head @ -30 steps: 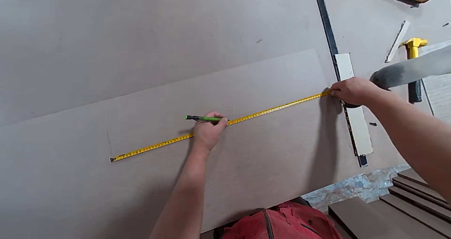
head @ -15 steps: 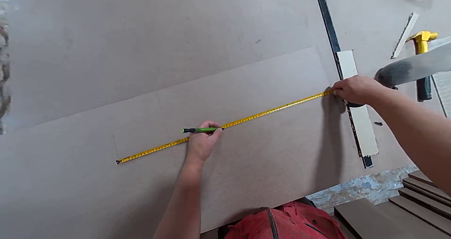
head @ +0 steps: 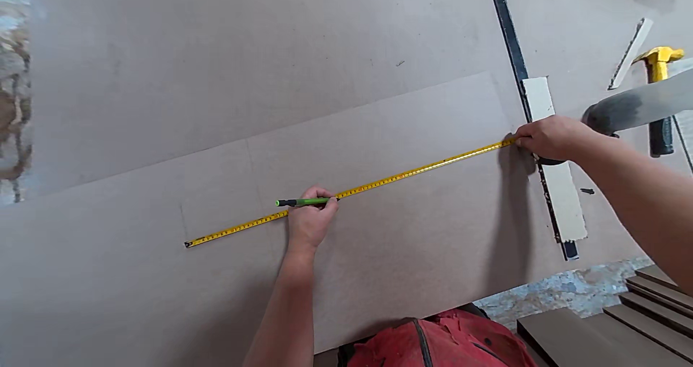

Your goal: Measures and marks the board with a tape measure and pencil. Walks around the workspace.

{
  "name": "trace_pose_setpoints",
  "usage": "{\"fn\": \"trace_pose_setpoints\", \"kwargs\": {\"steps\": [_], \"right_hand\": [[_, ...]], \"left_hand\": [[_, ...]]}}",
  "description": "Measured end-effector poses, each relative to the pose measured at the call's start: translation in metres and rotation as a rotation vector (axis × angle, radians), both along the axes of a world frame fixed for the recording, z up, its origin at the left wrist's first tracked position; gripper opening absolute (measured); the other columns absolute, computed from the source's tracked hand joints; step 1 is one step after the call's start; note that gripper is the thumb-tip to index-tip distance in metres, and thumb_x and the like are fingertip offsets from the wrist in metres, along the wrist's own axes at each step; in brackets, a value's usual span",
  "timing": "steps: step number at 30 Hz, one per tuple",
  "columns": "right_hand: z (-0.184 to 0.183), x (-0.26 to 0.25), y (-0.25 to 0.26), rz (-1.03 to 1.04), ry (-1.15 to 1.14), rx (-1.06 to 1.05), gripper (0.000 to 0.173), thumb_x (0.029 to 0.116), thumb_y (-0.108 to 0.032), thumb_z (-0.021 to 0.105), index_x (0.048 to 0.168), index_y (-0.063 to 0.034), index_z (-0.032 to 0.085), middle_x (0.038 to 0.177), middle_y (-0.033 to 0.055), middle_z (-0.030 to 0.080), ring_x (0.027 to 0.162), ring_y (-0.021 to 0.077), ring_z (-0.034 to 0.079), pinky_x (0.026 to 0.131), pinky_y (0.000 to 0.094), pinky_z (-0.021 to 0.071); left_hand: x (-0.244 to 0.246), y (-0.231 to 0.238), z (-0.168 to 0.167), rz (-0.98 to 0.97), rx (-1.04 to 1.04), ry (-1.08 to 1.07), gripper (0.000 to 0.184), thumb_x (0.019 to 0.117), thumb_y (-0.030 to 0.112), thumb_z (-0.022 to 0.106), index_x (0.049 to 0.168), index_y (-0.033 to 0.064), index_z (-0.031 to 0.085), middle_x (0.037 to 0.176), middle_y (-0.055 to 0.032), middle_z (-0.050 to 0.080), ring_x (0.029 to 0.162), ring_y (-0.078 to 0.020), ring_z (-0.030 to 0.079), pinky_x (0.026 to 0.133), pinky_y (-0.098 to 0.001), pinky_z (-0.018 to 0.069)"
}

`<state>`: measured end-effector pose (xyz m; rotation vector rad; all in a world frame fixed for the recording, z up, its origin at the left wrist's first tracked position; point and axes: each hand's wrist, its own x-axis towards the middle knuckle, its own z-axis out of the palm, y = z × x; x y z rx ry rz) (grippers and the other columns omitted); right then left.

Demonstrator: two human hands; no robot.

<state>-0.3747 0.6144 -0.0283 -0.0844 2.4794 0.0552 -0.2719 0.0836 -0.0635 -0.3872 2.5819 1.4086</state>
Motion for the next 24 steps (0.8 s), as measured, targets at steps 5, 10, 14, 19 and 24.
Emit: {"fn": "trace_pose_setpoints", "kwargs": {"steps": [5, 10, 14, 19, 24], "right_hand": [[0.0017, 0.0004, -0.0024, -0.006, -0.005, 0.003, 0.025, 0.1073, -0.028, 0.053, 0.102, -0.019, 0.076, 0.09, 0.0116, 0.074, 0.092, 0.0361, 0.071, 0.078, 0.0637, 0.0528], [-0.0002, 0.0005, -0.0009, -0.01, -0.002, 0.009, 0.025, 0.1073, -0.029, 0.053, 0.102, -0.0194, 0.076, 0.091, 0.0108, 0.074, 0.093, 0.0348, 0.071, 0.079, 0.0629, 0.0532], [0.0023, 0.0016, -0.0031, -0.019, 0.007, -0.01, 0.026, 0.1076, -0.028, 0.053, 0.101, -0.0187, 0.076, 0.091, 0.0112, 0.074, 0.093, 0.0353, 0.07, 0.078, 0.0636, 0.0524], [0.0003, 0.0018, -0.001, -0.004, 0.012, -0.016, 0.025, 0.1074, -0.028, 0.053, 0.102, -0.019, 0.076, 0.092, 0.0112, 0.074, 0.093, 0.036, 0.07, 0.079, 0.0639, 0.0526], [0.0032, 0.0029, -0.0032, -0.005, 0.019, -0.019, 0.026, 0.1075, -0.026, 0.053, 0.1, -0.0172, 0.076, 0.089, 0.012, 0.073, 0.091, 0.0364, 0.07, 0.077, 0.0637, 0.0523]], "left_hand": [[-0.0001, -0.0015, -0.0016, 0.0, -0.016, 0.004, 0.005, 0.0915, 0.012, 0.075, 0.092, 0.0169, 0.073, 0.073, 0.003, 0.069, 0.056, -0.0086, 0.06, 0.051, -0.0282, 0.0494], [0.0014, -0.0008, -0.0019, -0.012, -0.046, 0.009, 0.004, 0.0923, 0.014, 0.075, 0.093, 0.0175, 0.073, 0.071, 0.004, 0.067, 0.055, -0.0074, 0.057, 0.051, -0.0279, 0.0473], [0.0014, -0.001, -0.0027, -0.017, -0.06, 0.016, 0.003, 0.092, 0.016, 0.074, 0.092, 0.0186, 0.073, 0.072, 0.0047, 0.067, 0.056, -0.0072, 0.057, 0.052, -0.0284, 0.0473], [0.0007, -0.0016, -0.0023, -0.026, -0.066, 0.013, 0.003, 0.0925, 0.016, 0.074, 0.092, 0.0186, 0.073, 0.071, 0.0049, 0.067, 0.055, -0.0068, 0.056, 0.052, -0.0281, 0.0464], [-0.001, -0.003, -0.0014, -0.036, -0.056, 0.0, 0.003, 0.0926, 0.016, 0.075, 0.093, 0.0184, 0.074, 0.073, 0.0041, 0.069, 0.058, -0.0073, 0.059, 0.054, -0.0291, 0.0486]]}}
